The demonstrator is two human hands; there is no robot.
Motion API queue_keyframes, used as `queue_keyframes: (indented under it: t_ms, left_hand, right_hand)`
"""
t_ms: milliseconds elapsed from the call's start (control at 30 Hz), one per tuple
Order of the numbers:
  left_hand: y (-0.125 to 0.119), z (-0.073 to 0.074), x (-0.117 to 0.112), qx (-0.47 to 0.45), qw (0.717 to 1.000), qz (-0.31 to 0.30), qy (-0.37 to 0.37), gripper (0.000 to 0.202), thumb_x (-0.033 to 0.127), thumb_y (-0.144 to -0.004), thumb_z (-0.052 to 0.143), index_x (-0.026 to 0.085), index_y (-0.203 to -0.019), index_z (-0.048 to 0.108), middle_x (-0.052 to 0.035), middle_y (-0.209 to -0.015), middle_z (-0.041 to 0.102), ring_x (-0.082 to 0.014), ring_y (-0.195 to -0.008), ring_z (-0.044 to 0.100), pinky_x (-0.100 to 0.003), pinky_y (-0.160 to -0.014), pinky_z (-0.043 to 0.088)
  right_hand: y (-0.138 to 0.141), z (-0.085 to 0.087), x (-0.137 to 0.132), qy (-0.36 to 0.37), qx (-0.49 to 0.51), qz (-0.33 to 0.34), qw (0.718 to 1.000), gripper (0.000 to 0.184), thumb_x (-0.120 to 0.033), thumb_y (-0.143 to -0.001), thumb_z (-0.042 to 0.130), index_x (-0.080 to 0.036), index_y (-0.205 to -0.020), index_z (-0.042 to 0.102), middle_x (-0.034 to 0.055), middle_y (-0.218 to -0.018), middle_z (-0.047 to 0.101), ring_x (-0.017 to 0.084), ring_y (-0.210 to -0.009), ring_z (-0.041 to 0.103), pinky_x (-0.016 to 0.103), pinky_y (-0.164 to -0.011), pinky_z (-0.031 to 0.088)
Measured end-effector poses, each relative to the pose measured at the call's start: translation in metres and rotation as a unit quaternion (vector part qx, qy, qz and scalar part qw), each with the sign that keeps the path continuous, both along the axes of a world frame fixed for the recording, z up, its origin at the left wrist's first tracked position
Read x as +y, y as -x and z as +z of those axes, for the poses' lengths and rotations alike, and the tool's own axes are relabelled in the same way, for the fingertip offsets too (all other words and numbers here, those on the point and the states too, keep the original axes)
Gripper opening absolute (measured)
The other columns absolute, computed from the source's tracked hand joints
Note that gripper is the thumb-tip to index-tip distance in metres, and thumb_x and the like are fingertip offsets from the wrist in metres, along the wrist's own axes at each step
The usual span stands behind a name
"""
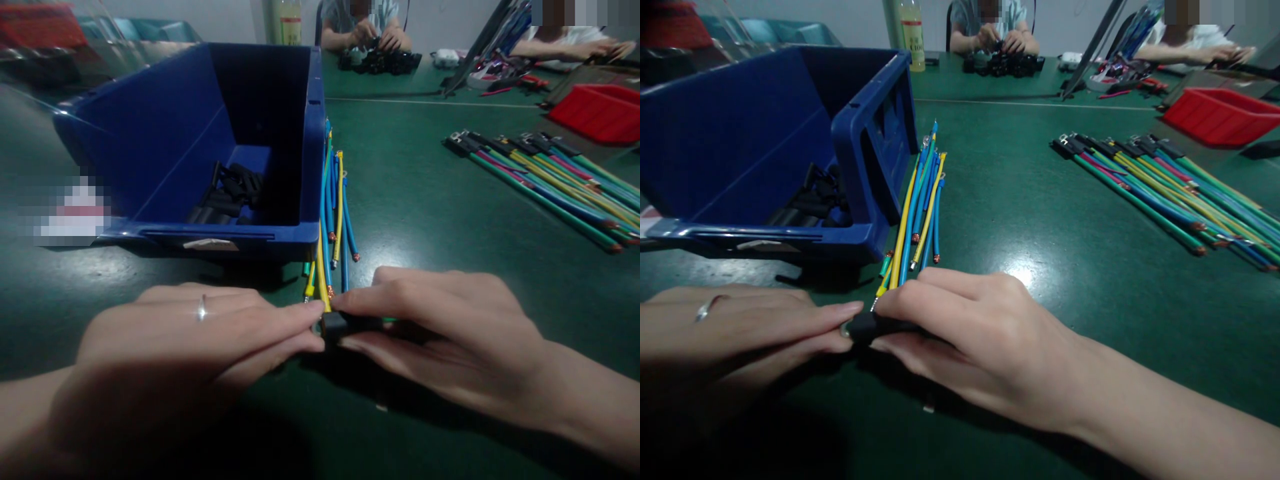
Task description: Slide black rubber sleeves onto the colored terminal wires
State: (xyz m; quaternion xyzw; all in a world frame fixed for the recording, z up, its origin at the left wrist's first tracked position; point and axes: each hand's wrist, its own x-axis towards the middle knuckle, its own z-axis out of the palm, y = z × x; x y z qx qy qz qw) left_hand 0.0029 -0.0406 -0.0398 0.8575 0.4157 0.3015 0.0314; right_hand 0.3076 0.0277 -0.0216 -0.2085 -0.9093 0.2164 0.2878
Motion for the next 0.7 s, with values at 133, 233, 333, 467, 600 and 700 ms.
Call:
queue_keyframes:
  t_ms: [133,233,333,467,600,700]
  left_hand:
    - [0.003,-0.001,-0.001,0.004,1.0,0.004,0.003,0.039,0.036,-0.117,0.068,0.056,-0.148,0.079,0.0143,-0.093,0.09,-0.0145,-0.063,0.082,-0.02,-0.081,0.073]
    - [0.006,-0.002,-0.003,0.026,0.999,0.022,-0.012,0.044,0.037,-0.113,0.07,0.059,-0.15,0.077,0.0148,-0.1,0.092,-0.0168,-0.07,0.086,-0.024,-0.082,0.074]
    - [0.003,-0.002,-0.003,0.041,0.998,0.037,-0.025,0.037,0.043,-0.115,0.066,0.059,-0.146,0.079,0.0132,-0.104,0.093,-0.0182,-0.075,0.088,-0.026,-0.081,0.074]
    - [-0.01,0.0,0.0,0.03,0.997,0.076,-0.017,0.028,0.06,-0.121,0.059,0.054,-0.128,0.085,0.0118,-0.096,0.091,-0.0179,-0.069,0.085,-0.027,-0.075,0.072]
    - [-0.019,0.002,0.001,0.001,0.994,0.107,-0.023,0.037,0.066,-0.122,0.056,0.047,-0.113,0.086,0.0123,-0.079,0.085,-0.0159,-0.054,0.077,-0.026,-0.066,0.067]
    - [-0.023,0.004,0.002,-0.031,0.993,0.111,-0.015,0.034,0.062,-0.123,0.056,0.046,-0.114,0.084,0.0141,-0.085,0.087,-0.0136,-0.055,0.077,-0.023,-0.065,0.065]
  right_hand:
    - [0.001,-0.003,0.001,-0.01,0.013,0.01,1.0,0.022,-0.037,-0.122,0.071,-0.019,-0.126,0.084,-0.0026,-0.076,0.072,0.011,-0.053,0.059,0.024,-0.048,0.045]
    - [0.001,-0.002,0.001,-0.008,0.011,0.007,1.0,0.023,-0.038,-0.123,0.07,-0.02,-0.127,0.084,-0.0041,-0.074,0.07,0.011,-0.052,0.058,0.024,-0.049,0.045]
    - [0.001,0.003,0.002,0.01,0.003,0.007,1.0,0.023,-0.039,-0.121,0.073,-0.02,-0.129,0.083,-0.0012,-0.082,0.077,0.012,-0.058,0.063,0.024,-0.051,0.046]
    - [0.003,0.008,0.004,0.018,-0.003,0.0,1.0,0.021,-0.032,-0.123,0.066,-0.019,-0.123,0.082,0.0006,-0.083,0.076,0.013,-0.061,0.065,0.025,-0.056,0.049]
    - [0.003,0.01,0.005,0.005,0.006,-0.007,1.0,0.019,-0.026,-0.123,0.066,-0.018,-0.119,0.083,0.0016,-0.088,0.077,0.012,-0.067,0.068,0.022,-0.059,0.051]
    - [0.003,0.01,0.006,0.01,0.015,-0.007,1.0,0.018,-0.03,-0.122,0.07,-0.017,-0.121,0.083,0.0034,-0.093,0.078,0.013,-0.072,0.07,0.022,-0.061,0.052]
